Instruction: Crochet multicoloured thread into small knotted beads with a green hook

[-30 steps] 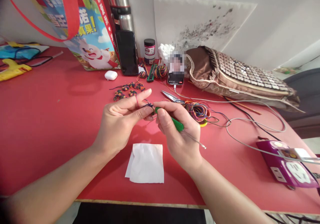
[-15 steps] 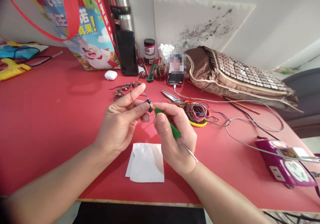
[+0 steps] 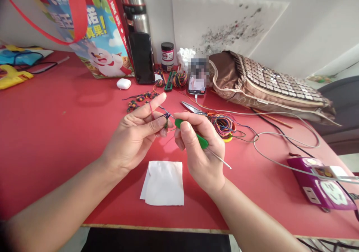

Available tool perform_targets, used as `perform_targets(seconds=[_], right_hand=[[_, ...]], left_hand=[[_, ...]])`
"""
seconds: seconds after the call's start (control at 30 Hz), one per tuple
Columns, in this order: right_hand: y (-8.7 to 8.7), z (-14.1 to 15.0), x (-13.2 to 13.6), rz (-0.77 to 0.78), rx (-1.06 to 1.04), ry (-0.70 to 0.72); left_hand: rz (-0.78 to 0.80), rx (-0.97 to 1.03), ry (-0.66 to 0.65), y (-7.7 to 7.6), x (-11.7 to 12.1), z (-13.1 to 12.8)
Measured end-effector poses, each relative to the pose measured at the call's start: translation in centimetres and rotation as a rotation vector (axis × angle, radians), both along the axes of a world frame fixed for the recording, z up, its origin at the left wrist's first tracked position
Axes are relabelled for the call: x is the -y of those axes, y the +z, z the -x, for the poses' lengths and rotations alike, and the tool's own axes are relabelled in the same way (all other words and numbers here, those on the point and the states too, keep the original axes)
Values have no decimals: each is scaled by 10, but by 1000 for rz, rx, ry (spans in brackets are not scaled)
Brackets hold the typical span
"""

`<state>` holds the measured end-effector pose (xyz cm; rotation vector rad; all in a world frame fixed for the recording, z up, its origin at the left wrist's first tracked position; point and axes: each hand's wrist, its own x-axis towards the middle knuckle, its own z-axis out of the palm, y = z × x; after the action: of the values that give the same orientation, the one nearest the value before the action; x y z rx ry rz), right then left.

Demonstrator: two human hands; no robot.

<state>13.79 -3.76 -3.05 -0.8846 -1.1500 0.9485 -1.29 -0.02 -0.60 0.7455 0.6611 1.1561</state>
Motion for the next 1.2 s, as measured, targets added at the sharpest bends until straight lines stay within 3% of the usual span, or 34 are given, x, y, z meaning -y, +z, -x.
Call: perform_targets(seconds=[0.7, 1.2], right_hand=[[10, -13, -9, -23, -77, 68], [9, -27, -8, -94, 50, 84]], left_hand=[[-35, 80, -117, 3, -10, 17], [-112, -20, -104, 4, -18, 24]])
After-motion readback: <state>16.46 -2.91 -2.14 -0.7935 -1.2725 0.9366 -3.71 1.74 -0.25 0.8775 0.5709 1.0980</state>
